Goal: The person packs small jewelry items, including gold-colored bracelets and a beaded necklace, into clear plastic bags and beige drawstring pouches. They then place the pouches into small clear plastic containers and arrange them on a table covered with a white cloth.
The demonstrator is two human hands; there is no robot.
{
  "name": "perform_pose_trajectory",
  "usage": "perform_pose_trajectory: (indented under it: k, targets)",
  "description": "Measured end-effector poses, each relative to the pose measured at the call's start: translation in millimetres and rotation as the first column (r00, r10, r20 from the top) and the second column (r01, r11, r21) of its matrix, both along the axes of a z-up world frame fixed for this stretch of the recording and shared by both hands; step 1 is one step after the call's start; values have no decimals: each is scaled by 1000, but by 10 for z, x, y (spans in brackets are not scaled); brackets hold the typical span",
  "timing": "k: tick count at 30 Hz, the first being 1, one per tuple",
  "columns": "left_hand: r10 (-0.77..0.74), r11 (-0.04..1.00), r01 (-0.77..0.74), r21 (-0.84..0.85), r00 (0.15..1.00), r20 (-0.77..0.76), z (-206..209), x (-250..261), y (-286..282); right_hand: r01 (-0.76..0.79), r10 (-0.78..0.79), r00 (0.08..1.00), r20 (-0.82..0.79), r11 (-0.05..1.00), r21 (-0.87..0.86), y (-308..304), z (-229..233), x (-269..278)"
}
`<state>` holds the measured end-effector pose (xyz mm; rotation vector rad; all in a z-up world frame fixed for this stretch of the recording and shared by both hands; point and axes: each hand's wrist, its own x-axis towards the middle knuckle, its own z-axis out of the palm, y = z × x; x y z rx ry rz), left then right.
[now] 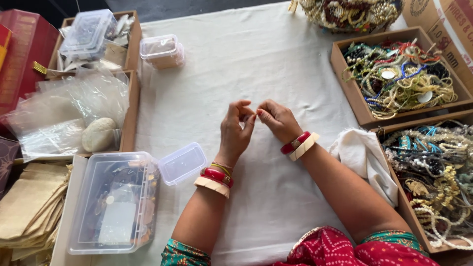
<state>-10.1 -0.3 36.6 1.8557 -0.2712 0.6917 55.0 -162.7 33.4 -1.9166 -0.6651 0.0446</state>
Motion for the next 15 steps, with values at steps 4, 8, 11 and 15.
perform_pose_trajectory:
  k: [4, 8, 11, 15]
  targets:
    - [14, 998, -18, -59, 997, -70, 31, 15, 45, -37, 46, 995, -93, 994, 100, 25, 54, -69]
    - [-7, 999, 5, -37, 999, -40, -10, 6, 10, -1, -1, 999, -46, 1000, -27, 31, -64, -7]
    - [-24, 1000, 24, 5, 1000, 12, -12, -4, -9, 63, -70, 995, -77, 994, -88, 22, -128, 8]
    - [-4, 1000, 5, 13, 1000, -19, -5, -6, -3, -40, 47, 996, -75, 995, 90, 19, -28, -30]
